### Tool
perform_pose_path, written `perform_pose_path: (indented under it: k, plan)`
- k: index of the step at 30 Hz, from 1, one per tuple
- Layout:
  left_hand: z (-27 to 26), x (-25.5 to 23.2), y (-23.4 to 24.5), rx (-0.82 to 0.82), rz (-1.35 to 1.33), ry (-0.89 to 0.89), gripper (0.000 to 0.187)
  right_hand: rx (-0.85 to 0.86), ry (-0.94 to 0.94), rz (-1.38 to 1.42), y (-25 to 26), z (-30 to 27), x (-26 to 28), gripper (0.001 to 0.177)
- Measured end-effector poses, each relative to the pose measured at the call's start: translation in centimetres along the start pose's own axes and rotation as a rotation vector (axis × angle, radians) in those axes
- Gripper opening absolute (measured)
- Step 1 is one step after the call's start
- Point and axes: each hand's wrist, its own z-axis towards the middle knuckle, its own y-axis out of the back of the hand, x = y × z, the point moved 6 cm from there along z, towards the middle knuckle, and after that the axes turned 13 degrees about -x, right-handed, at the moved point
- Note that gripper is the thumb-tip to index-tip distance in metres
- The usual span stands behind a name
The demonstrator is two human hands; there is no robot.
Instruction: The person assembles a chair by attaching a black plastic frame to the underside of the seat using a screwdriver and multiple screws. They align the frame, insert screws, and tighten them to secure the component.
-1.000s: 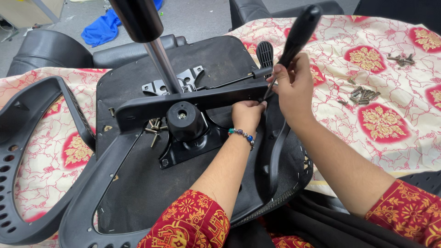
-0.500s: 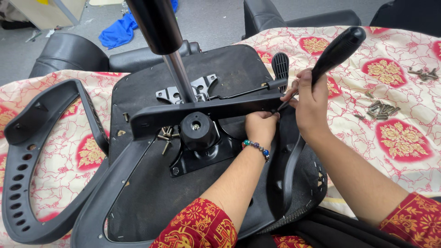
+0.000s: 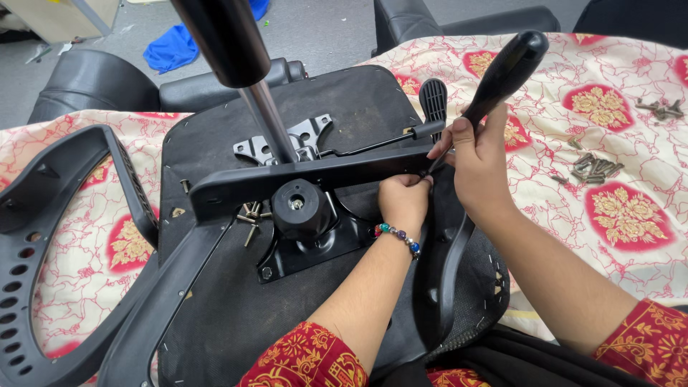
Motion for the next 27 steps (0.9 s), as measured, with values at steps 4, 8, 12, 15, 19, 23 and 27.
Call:
perform_pose_path:
  k: [4,8,12,15,19,23,27]
  plan:
    - [-0.2,0.0,-0.1,0.024,-0.045,0.027,0.018,0.0,0.055,-0.073,-0.1,0.0,0.3,0.03]
    - [-0.1,0.0,0.0,0.004,-0.095,0.018,0.013,-0.025,0.119,-0.139,0.2,-0.2,0.4,0.026]
    - [0.0,0.3,-0.3,0.012,-0.063,0.033,0.017,-0.003,-0.034,-0.041,0.5,0.0,-0.8,0.026]
    - [0.1,0.4,-0.2,0.006,-0.031,-0.005,0.019,-0.007,-0.033,0.054,0.5,0.3,-1.2,0.026]
    - [0.4,0.5,-0.2,0.009,-0.045,-0.026,0.019,-0.072,-0.059,0.118,0.9,0.6,-1.7,0.026]
    - [0.6,0.7,-0.5,0.016,-0.042,-0.029,0.02,-0.068,-0.005,0.086,0.9,0.5,-1.3,0.027]
    - [0.6,0.6,-0.2,0.006,-0.02,-0.012,0.021,0.003,0.03,-0.035,0.1,-0.2,-0.1,0.024]
